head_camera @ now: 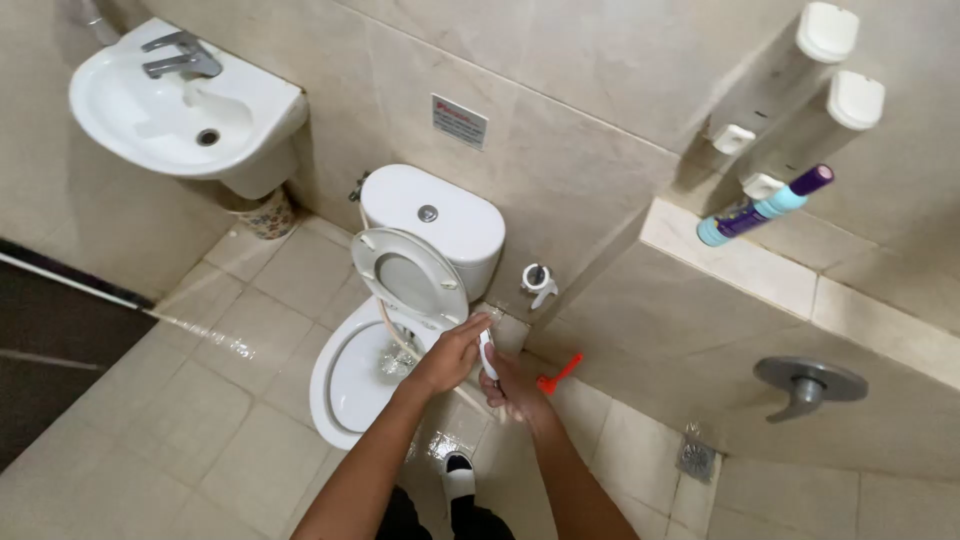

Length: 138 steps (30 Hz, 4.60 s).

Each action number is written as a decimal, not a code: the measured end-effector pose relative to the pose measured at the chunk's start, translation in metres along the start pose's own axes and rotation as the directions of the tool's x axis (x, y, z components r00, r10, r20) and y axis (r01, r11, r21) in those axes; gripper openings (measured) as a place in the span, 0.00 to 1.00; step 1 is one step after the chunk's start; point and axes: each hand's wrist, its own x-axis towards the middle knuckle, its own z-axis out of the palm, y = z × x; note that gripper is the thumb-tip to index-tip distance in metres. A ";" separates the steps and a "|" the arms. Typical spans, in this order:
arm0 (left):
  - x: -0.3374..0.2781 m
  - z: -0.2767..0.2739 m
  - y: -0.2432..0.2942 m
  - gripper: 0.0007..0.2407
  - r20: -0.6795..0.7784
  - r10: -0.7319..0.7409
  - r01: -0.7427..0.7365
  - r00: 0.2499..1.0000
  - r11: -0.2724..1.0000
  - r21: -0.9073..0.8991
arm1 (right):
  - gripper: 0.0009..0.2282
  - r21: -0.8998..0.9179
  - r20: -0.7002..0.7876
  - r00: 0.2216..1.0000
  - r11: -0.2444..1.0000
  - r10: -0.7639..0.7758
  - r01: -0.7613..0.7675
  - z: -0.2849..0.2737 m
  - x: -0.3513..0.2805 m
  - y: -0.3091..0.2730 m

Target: The person uses a handheld bidet sprayer to rinse the bathroom floor, walls, and toilet bowl. They direct the water stream across the tiled surfaces and into the toilet, then place the sprayer back in its holder.

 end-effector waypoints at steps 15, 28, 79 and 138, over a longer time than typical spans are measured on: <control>-0.017 0.017 -0.002 0.13 0.275 -0.019 0.072 0.961 0.980 -0.184 | 0.17 -0.069 -0.557 0.790 0.962 -0.257 0.265 0.070 -0.045 0.074; -0.031 0.032 -0.010 0.11 0.357 0.193 -0.109 0.914 0.964 -0.241 | 0.11 -0.052 -0.734 0.612 0.922 -0.296 0.383 0.104 -0.056 0.108; 0.029 0.107 0.115 0.16 0.577 -0.156 0.283 0.802 0.949 -0.137 | 0.11 -0.202 -0.807 0.325 0.747 -0.493 0.633 -0.021 -0.047 0.115; -0.016 0.121 0.046 0.16 0.547 0.611 -0.335 0.572 0.783 -0.524 | 0.07 -0.346 -0.938 -0.146 0.838 -0.313 0.423 0.081 -0.073 0.148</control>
